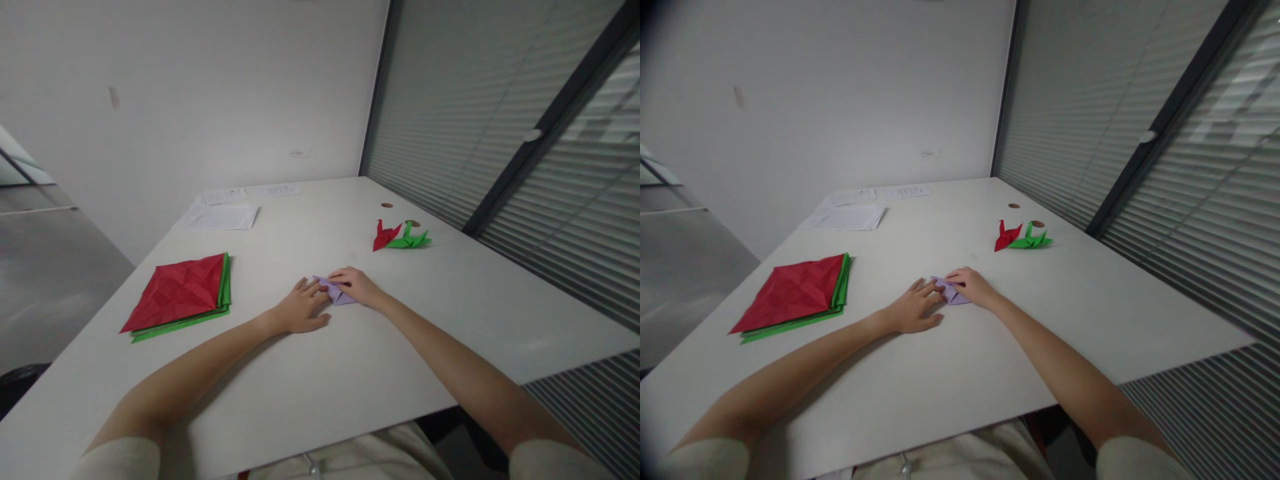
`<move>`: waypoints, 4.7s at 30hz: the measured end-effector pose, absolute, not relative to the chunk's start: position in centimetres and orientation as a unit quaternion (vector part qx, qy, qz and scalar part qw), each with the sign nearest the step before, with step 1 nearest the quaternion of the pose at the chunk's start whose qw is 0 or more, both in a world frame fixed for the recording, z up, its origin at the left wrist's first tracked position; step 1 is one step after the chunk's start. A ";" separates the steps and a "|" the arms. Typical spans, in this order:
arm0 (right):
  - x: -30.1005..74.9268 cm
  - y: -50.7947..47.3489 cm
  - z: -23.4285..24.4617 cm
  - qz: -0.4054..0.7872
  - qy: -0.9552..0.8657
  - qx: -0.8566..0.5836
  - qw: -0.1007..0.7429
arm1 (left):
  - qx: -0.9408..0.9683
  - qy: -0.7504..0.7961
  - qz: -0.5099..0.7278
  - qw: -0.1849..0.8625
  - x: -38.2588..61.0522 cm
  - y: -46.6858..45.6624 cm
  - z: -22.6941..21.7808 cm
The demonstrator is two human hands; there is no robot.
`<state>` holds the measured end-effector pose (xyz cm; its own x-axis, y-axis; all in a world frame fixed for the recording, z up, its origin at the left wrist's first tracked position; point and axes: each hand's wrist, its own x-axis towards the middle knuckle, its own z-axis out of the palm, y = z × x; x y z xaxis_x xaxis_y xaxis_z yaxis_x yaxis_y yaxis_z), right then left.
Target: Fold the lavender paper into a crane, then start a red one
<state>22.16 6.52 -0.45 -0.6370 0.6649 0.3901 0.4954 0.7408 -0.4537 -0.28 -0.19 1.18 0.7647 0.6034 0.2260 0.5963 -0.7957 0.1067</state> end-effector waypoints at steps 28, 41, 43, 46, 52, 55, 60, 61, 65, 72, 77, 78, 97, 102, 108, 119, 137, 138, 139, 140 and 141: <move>23.0 5.9 1.5 0.190 -0.927 -0.284 0.153 | 0.928 0.324 0.182 0.019 -0.3 -0.5 0.9; 23.1 5.8 1.8 0.205 -0.928 -0.279 0.139 | 0.927 0.342 0.150 0.006 -0.1 -1.0 1.4; 23.1 5.8 1.7 0.203 -0.928 -0.280 0.135 | 0.928 0.348 0.137 -0.004 0.0 -1.3 1.4; 23.1 5.9 1.6 0.202 -0.930 -0.277 0.134 | 0.929 0.349 0.125 -0.014 0.2 -1.6 1.2; 23.0 5.7 1.8 0.199 -0.931 -0.277 0.126 | 0.930 0.344 0.130 -0.008 0.0 -1.4 1.2; 23.0 5.8 1.9 0.198 -0.934 -0.274 0.114 | 0.933 0.333 0.140 0.002 -0.1 -0.9 1.3; 23.1 6.0 1.8 0.202 -0.937 -0.268 0.094 | 0.938 0.320 0.130 0.006 -0.3 -0.3 1.5; 23.1 6.0 1.8 0.201 -0.937 -0.270 0.093 | 0.939 0.320 0.127 0.002 -0.3 -0.3 1.5; 23.1 6.0 1.9 0.198 -0.939 -0.268 0.089 | 0.939 0.320 0.126 -0.001 -0.4 -0.3 1.5; 23.1 5.9 2.0 0.204 -0.935 -0.275 0.094 | 0.936 0.332 0.113 -0.025 -0.1 -1.2 0.9; 23.2 5.8 1.9 0.206 -0.932 -0.283 0.096 | 0.939 0.327 0.109 -0.019 0.0 -1.4 0.8; 23.2 5.8 1.9 0.205 -0.932 -0.284 0.095 | 0.938 0.330 0.109 -0.014 0.0 -1.4 0.8; 23.1 5.8 1.9 0.196 -0.937 -0.277 0.086 | 0.948 0.289 0.128 0.031 -0.6 -0.3 0.5; 23.1 6.0 1.7 0.196 -0.935 -0.282 0.085 | 0.945 0.304 0.118 0.020 -0.5 0.0 0.8; 23.1 5.7 2.1 0.199 -0.935 -0.281 0.090 | 0.949 0.289 0.119 0.033 -0.8 0.7 0.7; 23.0 5.6 2.7 0.216 -0.931 -0.283 0.085 | 0.952 0.284 0.110 0.033 -0.8 0.7 1.0; 23.8 5.9 3.2 0.226 -0.928 -0.289 0.066 | 0.949 0.297 0.104 0.016 -0.7 0.5 1.0; 23.8 5.8 3.3 0.228 -0.927 -0.290 0.066 | 0.949 0.297 0.105 0.016 -0.7 0.5 1.0; 23.8 5.7 3.4 0.230 -0.926 -0.292 0.065 | 0.949 0.296 0.105 0.015 -0.7 0.5 1.1; 23.7 5.6 3.5 0.230 -0.924 -0.297 0.067 | 0.949 0.296 0.105 0.014 -0.7 0.5 1.1; 23.7 5.5 3.6 0.228 -0.922 -0.304 0.070 | 0.950 0.295 0.105 0.013 -0.7 0.5 1.1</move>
